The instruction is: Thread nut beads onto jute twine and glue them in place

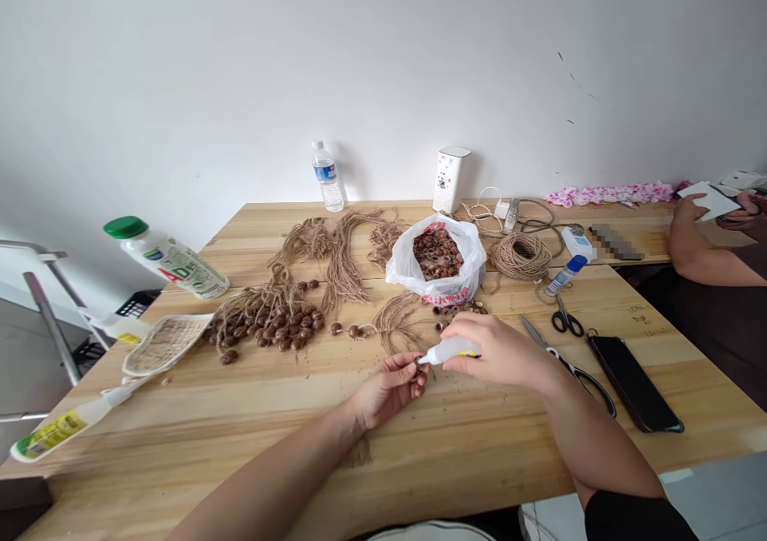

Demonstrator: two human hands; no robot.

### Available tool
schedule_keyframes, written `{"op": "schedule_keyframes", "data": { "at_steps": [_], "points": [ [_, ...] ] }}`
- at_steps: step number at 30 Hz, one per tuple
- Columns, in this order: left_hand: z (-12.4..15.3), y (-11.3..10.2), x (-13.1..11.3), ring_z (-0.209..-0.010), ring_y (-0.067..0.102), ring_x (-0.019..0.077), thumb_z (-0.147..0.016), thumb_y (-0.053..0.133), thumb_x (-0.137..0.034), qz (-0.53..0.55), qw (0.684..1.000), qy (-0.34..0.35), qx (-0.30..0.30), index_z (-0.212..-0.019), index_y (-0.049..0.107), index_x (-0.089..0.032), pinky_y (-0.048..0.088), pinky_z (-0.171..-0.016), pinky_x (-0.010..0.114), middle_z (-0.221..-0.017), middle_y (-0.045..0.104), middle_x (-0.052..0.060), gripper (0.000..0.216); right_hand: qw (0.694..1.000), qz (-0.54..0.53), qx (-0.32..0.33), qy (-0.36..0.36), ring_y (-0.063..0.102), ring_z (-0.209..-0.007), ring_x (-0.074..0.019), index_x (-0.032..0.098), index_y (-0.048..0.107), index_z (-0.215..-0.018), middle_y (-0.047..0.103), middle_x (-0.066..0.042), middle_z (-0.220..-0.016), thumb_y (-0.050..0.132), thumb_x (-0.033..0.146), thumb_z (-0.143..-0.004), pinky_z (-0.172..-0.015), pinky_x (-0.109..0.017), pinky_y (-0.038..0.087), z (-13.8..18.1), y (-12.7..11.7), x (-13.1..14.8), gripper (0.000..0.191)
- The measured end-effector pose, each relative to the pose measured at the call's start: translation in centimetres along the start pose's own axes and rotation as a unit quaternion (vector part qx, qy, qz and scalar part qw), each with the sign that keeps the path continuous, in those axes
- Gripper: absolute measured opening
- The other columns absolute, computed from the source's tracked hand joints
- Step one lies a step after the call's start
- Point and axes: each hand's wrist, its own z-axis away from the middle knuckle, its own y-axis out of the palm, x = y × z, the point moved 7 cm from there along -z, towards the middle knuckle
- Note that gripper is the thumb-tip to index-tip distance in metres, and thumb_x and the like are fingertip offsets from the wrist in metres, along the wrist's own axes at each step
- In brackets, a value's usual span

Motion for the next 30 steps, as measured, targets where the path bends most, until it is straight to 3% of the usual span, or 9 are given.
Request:
{"op": "schedule_keyframes", "data": {
  "at_steps": [4,8,12,16,22,26,30],
  "points": [
    [0.0,-0.2,0.0,-0.063,0.051,0.012,-0.07,0.071,-0.014,0.004,1.0,-0.003,-0.015,-0.085,0.069,-0.011,0.037,-0.057,0.026,-0.075,0.065,0.006,0.016,0.999,-0.034,-0.007,-0.005,0.059,-0.081,-0.0174,0.019,0.063,-0.093,0.063,-0.004,-0.091,0.071,0.03,-0.074,-0.072,-0.026,0.043,-0.6,0.3,0.3,0.023],
    [0.1,-0.3,0.1,-0.061,0.051,0.0108,-0.07,0.072,-0.015,0.009,1.0,-0.005,-0.015,-0.082,0.069,-0.011,0.037,-0.057,0.024,-0.07,0.064,0.005,0.013,0.99,-0.135,-0.046,-0.002,0.058,-0.079,-0.0166,0.018,0.061,-0.092,0.064,-0.003,-0.089,0.077,0.035,-0.065,-0.068,-0.025,0.043,-1.4,0.8,-0.3,0.036],
    [0.0,-0.5,0.1,-0.06,0.051,0.01,-0.069,0.073,-0.016,0.005,1.0,-0.006,-0.023,-0.081,0.069,-0.011,0.038,-0.057,0.023,-0.069,0.063,0.004,0.014,0.958,-0.285,-0.016,0.011,0.058,-0.07,-0.0141,0.016,0.061,-0.095,0.064,-0.003,-0.083,0.076,0.041,-0.065,-0.059,-0.022,0.044,-2.3,2.9,-1.0,0.041],
    [-0.1,-0.6,0.1,-0.06,0.051,0.0089,-0.069,0.074,-0.018,-0.003,1.0,-0.006,-0.016,-0.078,0.068,-0.01,0.038,-0.057,0.023,-0.073,0.063,0.005,0.014,0.914,-0.405,0.013,0.029,0.061,-0.065,-0.0148,0.015,0.063,-0.096,0.065,-0.003,-0.079,0.071,0.043,-0.07,-0.06,-0.025,0.047,-2.7,4.4,-1.1,0.039],
    [-0.1,-0.5,0.0,-0.061,0.051,0.009,-0.07,0.073,-0.018,-0.001,1.0,-0.003,-0.01,-0.081,0.067,-0.011,0.038,-0.057,0.023,-0.076,0.062,0.006,0.015,0.885,-0.45,-0.092,0.07,0.059,-0.069,-0.0157,0.014,0.065,-0.084,0.066,-0.005,-0.078,0.072,0.041,-0.069,-0.061,-0.025,0.046,-3.0,3.7,-2.1,0.031],
    [-0.1,-0.5,0.0,-0.06,0.052,0.0092,-0.069,0.073,-0.018,0.004,1.0,-0.003,-0.017,-0.081,0.067,-0.011,0.038,-0.057,0.023,-0.076,0.063,0.006,0.015,0.853,-0.491,-0.128,0.122,0.045,-0.047,-0.0089,0.015,0.063,-0.083,0.065,-0.003,-0.073,0.07,0.043,-0.07,-0.042,-0.022,0.034,-3.0,4.4,-3.3,0.032],
    [0.0,-0.4,0.0,-0.06,0.051,0.0089,-0.069,0.073,-0.017,-0.002,1.0,-0.005,-0.017,-0.08,0.067,-0.012,0.038,-0.057,0.023,-0.077,0.063,0.006,0.014,0.814,-0.538,-0.148,0.16,0.032,-0.039,-0.0049,0.016,0.062,-0.085,0.066,-0.004,-0.072,0.068,0.045,-0.07,-0.036,-0.021,0.02,-2.9,4.8,-4.4,0.033]
  ]
}}
